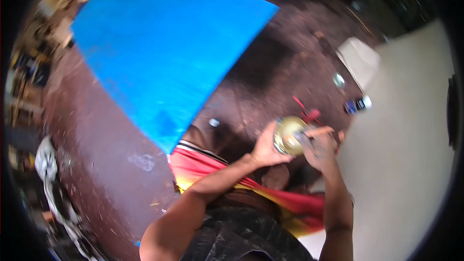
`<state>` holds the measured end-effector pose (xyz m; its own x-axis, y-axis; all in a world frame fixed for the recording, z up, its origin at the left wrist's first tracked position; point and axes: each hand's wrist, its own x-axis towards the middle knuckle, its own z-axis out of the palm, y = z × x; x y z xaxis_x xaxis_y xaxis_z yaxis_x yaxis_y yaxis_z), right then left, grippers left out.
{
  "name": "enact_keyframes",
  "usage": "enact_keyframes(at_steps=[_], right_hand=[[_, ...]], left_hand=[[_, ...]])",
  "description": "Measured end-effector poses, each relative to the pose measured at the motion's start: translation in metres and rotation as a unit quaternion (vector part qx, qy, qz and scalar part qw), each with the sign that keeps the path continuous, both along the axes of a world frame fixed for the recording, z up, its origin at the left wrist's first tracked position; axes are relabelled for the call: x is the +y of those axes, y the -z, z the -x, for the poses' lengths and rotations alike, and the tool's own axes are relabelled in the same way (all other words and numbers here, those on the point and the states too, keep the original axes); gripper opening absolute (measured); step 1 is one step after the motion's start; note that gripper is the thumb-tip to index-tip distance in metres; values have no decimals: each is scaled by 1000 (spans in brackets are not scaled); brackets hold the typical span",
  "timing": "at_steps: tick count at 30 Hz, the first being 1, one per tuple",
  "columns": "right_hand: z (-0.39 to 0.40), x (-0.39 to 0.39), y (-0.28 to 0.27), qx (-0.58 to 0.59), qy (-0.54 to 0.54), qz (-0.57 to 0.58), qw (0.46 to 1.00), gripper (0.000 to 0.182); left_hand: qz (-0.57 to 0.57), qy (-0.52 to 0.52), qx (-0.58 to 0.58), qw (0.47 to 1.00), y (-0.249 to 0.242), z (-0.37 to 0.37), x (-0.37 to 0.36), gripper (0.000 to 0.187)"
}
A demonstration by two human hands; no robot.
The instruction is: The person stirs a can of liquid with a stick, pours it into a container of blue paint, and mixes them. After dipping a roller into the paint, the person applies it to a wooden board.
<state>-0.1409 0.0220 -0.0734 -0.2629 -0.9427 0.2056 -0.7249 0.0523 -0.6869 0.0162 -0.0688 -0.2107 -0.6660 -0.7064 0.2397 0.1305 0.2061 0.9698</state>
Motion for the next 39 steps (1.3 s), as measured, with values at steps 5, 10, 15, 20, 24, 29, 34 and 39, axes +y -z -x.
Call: enact_keyframes(at_steps=[5,10,15,20,24,29,34,39], right_hand=[[6,-3,-19,14,39,28,999,17],[-2,4,-11,-85,-17,-13,996,16],[2,-1,-17,-17,77,12,997,17],[-5,6,-10,-110,10,-21,994,15],[-2,3,-19,-93,53,-41,993,15],[-10,4,-2,-33,-41,-8,999,13],[9,-4,10,106,-27,78,991,18],[0,0,9,56,-61,-111,990,13]], left_hand=[[99,-14,-36,994,-16,-5,-1,106],[86,9,-41,995,-12,-8,-2,110],[126,-12,-84,988,-2,-14,-2,112],[107,-5,-62,992,-6,-10,-1,105],[137,-5,-80,987,-9,-14,-4,109],[105,-16,-36,994,2,-12,-2,109],[29,25,-34,999,-5,-10,-2,97],[25,13,3,1000,13,-11,0,103]])
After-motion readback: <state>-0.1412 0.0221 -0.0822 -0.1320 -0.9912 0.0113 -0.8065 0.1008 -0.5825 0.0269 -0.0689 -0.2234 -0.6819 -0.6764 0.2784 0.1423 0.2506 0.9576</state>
